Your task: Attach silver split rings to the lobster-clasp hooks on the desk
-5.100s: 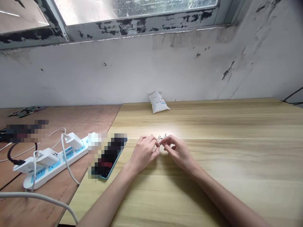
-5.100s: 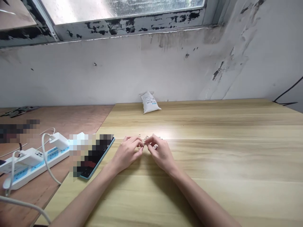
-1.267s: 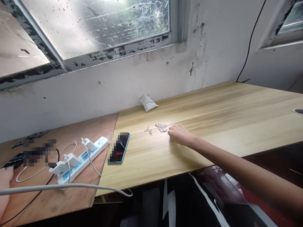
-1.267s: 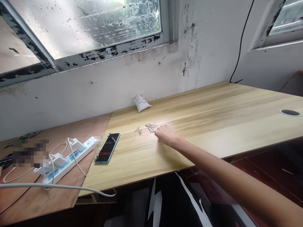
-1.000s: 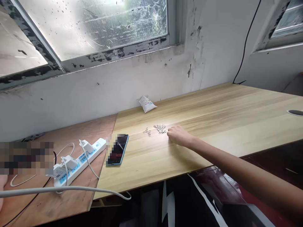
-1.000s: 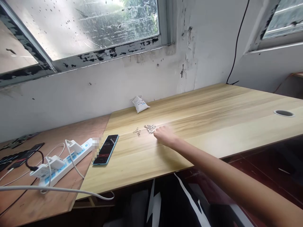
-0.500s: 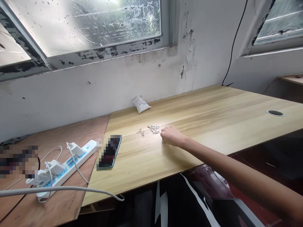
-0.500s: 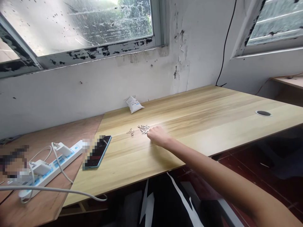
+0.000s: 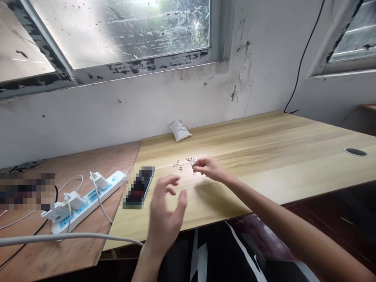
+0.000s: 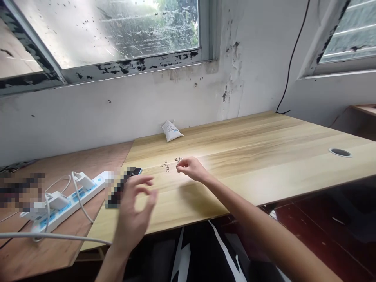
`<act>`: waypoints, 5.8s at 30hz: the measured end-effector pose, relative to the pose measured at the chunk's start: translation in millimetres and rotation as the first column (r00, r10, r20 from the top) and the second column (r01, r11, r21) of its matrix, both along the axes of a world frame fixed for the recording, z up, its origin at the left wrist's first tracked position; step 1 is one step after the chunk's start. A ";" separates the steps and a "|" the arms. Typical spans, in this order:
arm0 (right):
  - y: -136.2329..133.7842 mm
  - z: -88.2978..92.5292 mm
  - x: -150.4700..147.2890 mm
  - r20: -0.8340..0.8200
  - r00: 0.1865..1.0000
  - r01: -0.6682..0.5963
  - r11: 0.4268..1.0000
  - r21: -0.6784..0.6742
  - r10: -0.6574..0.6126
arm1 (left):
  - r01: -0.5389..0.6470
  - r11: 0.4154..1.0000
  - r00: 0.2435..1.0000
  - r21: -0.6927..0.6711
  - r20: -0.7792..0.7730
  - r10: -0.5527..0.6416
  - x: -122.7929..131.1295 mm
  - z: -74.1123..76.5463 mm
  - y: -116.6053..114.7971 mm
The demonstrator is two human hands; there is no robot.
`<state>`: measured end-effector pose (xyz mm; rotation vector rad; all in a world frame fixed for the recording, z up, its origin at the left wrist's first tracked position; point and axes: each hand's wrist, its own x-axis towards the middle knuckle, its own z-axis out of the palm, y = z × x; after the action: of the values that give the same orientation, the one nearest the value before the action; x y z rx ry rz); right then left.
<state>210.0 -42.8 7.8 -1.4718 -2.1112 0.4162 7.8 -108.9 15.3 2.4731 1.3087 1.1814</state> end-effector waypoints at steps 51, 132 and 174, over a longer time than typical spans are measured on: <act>24.9 -27.4 -7.3 -0.692 0.700 -0.449 0.863 -0.234 0.177 | 0.056 0.998 0.998 0.035 -0.002 -0.056 7.2 -7.4 90.9; 0.6 -23.4 -12.8 0.182 0.978 -0.158 0.930 0.333 0.101 | 0.038 0.991 0.997 -0.127 -0.058 -0.045 17.0 -12.3 69.4; 4.1 -16.3 -3.8 -0.480 0.860 -0.282 0.945 -0.168 0.172 | 0.059 0.983 0.992 -0.176 0.118 -0.038 14.9 0.2 72.5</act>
<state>206.2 -38.6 -8.6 -1.0936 -1.8908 1.0303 22.7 -36.4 15.5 2.2642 1.2572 1.1223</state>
